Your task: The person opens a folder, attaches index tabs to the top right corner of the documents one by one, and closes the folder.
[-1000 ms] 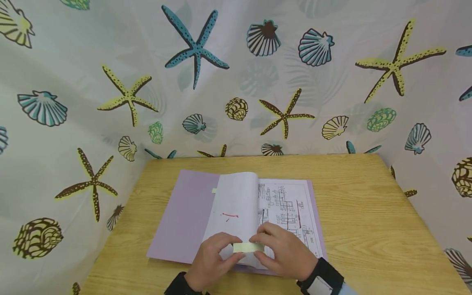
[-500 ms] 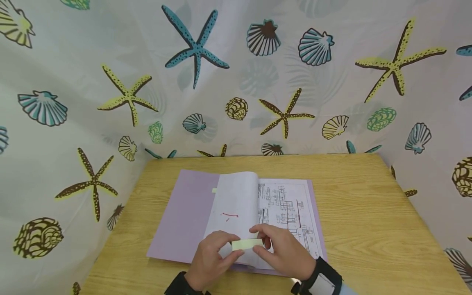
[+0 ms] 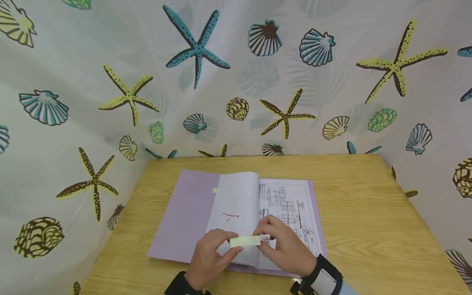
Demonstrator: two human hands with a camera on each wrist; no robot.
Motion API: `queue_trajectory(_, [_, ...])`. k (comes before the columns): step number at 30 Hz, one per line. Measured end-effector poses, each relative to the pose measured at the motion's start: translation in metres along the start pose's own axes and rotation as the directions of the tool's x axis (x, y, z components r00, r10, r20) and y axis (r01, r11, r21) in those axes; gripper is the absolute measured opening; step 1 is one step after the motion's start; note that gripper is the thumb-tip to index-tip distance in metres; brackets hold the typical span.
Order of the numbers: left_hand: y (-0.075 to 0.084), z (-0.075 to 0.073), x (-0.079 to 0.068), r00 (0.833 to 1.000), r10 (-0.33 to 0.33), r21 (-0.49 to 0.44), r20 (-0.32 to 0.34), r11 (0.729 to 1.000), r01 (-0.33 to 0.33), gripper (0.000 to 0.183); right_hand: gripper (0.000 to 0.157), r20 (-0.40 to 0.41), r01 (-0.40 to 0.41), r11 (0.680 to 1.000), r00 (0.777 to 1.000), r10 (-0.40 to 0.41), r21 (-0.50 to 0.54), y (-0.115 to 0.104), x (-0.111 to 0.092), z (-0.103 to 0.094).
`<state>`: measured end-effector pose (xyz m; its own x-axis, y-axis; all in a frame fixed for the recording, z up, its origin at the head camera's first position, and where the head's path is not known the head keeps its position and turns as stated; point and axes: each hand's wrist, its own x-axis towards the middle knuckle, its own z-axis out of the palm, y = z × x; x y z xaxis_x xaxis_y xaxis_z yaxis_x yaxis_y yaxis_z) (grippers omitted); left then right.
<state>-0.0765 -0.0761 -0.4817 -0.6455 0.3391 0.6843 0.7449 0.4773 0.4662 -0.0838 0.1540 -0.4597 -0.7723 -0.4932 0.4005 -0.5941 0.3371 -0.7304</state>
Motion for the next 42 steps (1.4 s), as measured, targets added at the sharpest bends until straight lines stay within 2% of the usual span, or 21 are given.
queue_trajectory(4, [0.001, 0.001, 0.001, 1.000, 0.018, -0.030, -0.002, 0.999, -0.018, 0.024, 0.029, 0.003, -0.084, 0.995, 0.996, 0.084, 0.059, 0.000, 0.003, 0.002])
queue_trajectory(7, [0.002, 0.002, 0.001, 1.000, 0.024, -0.050, -0.010, 0.998, -0.024, 0.025, 0.034, 0.077, -0.160, 0.972, 0.986, 0.148, 0.173, 0.002, 0.003, 0.003])
queue_trajectory(11, [0.002, 0.003, 0.001, 0.999, 0.026, -0.069, -0.018, 0.997, -0.027, 0.029, 0.021, 0.168, -0.232, 0.925, 0.968, 0.188, 0.300, 0.004, 0.003, 0.003])
queue_trajectory(13, [0.002, 0.004, 0.001, 1.000, 0.024, -0.067, -0.014, 0.997, -0.025, 0.031, 0.014, 0.159, -0.231, 0.925, 0.969, 0.190, 0.302, 0.004, 0.003, 0.003])
queue_trajectory(17, [0.001, 0.006, 0.000, 1.000, -0.021, -0.041, 0.000, 0.999, 0.021, 0.039, 0.011, 0.031, -0.167, 0.971, 0.986, 0.164, 0.173, 0.003, 0.003, 0.004])
queue_trajectory(20, [0.002, 0.008, -0.001, 0.998, -0.058, -0.007, -0.015, 0.998, 0.058, 0.034, 0.013, -0.098, -0.108, 0.994, 0.989, 0.107, -0.005, 0.003, 0.002, 0.006])
queue_trajectory(22, [0.003, 0.011, -0.002, 0.998, -0.055, 0.013, -0.036, 0.998, 0.056, 0.028, 0.014, -0.165, -0.070, 0.990, 0.985, 0.049, -0.125, 0.004, 0.003, 0.008])
queue_trajectory(25, [0.007, 0.015, -0.003, 0.999, -0.032, 0.022, -0.030, 0.999, 0.033, 0.024, 0.017, -0.229, -0.014, 0.963, 0.972, -0.049, -0.268, 0.005, 0.003, 0.011])
queue_trajectory(28, [0.011, 0.019, -0.003, 1.000, 0.000, 0.028, -0.002, 1.000, 0.000, 0.025, 0.018, -0.255, 0.031, 0.937, 0.959, -0.126, -0.347, 0.005, 0.004, 0.013])
queue_trajectory(35, [0.017, 0.023, 0.001, 0.999, 0.014, 0.024, 0.044, 1.000, -0.015, 0.029, 0.016, -0.263, 0.123, 0.894, 0.931, -0.254, -0.430, 0.005, 0.006, 0.017])
queue_trajectory(39, [0.019, 0.025, 0.002, 0.998, 0.027, 0.004, 0.061, 1.000, -0.028, 0.022, 0.014, -0.256, 0.138, 0.878, 0.926, -0.279, -0.459, 0.004, 0.006, 0.019])
queue_trajectory(42, [0.021, 0.027, 0.002, 0.997, 0.003, -0.015, 0.080, 1.000, -0.002, 0.020, 0.013, -0.242, 0.124, 0.877, 0.934, -0.261, -0.464, 0.004, 0.006, 0.020])
